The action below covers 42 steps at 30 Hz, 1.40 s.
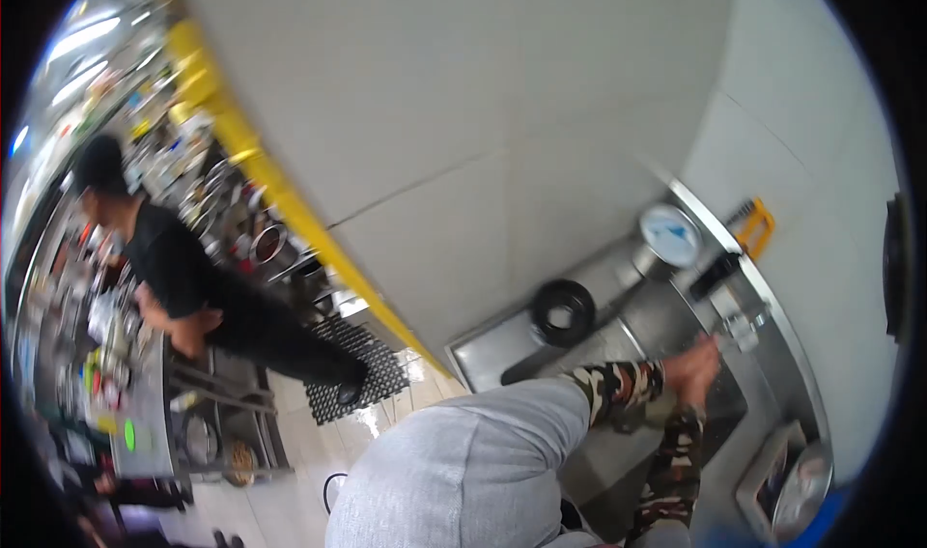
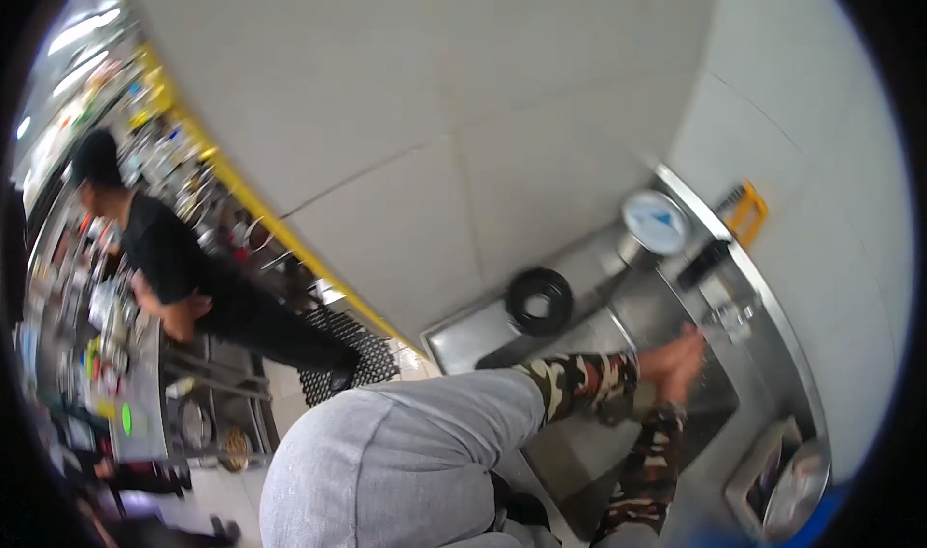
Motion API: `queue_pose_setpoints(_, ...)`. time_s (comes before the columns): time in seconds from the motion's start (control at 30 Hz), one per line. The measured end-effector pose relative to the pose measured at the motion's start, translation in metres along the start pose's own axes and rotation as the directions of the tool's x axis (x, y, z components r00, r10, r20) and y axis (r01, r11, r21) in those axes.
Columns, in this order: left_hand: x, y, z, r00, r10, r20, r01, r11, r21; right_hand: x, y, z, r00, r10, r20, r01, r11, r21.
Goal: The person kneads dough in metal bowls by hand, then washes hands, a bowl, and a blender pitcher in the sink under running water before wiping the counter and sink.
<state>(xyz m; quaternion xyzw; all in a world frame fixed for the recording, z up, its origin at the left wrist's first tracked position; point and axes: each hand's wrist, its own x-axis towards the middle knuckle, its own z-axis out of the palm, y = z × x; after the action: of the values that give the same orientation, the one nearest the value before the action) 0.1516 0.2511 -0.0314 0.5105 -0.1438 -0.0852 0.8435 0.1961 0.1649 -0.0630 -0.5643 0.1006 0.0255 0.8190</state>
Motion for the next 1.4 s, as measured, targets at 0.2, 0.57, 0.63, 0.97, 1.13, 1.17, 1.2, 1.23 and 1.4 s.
queue_pose_setpoints(0.2, -0.001, -0.016, -0.007, 0.991, 0.017, -0.131, 0.009, 0.981, 0.193, -0.057, -0.042, 0.021, 0.994, -0.11, -0.014, 0.094, 0.903, -0.42)
queue_pose_setpoints(0.57, 0.003, -0.005, 0.011, 0.89, -0.42, -0.176, 0.345, 0.874, -0.343, -0.056, -0.042, 0.016, 0.986, 0.095, -0.136, -0.099, 0.995, -0.026)
queue_pose_setpoints(0.63, 0.023, -0.002, -0.022, 0.865, -0.494, -0.089, 0.438, 0.83, -0.345, -0.051, -0.034, 0.016, 0.977, 0.155, -0.143, -0.139, 0.983, 0.117)
queue_pose_setpoints(0.97, 0.016, 0.02, -0.012, 0.769, -0.565, 0.301, 0.631, 0.594, -0.499, -0.045, -0.049, 0.03, 0.984, -0.166, 0.066, 0.174, 0.819, -0.546)
queue_pose_setpoints(1.13, 0.013, 0.029, -0.039, 0.757, -0.625, -0.19, 0.625, 0.778, -0.065, -0.114, -0.039, -0.029, 0.931, -0.099, -0.351, -0.081, 0.882, -0.464)
queue_pose_setpoints(1.17, 0.004, 0.035, -0.04, 0.755, -0.556, -0.348, 0.606, 0.794, 0.045, -0.117, 0.011, -0.068, 0.81, -0.358, -0.464, -0.091, 0.705, -0.703)
queue_pose_setpoints(1.2, -0.01, 0.045, -0.039, 0.753, -0.553, -0.357, 0.604, 0.796, 0.042, -0.128, 0.045, -0.1, 0.808, -0.025, -0.589, -0.348, 0.785, -0.512)
queue_pose_setpoints(1.23, -0.026, 0.054, -0.037, 0.794, -0.428, -0.432, 0.535, 0.829, 0.162, -0.149, 0.056, -0.101, 0.781, 0.088, -0.619, -0.479, 0.72, -0.502)
queue_pose_setpoints(1.4, -0.12, 0.045, -0.06, 0.853, -0.292, -0.433, 0.477, 0.774, 0.418, -0.195, 0.11, -0.077, 0.885, 0.2, -0.421, -0.426, 0.716, -0.553)
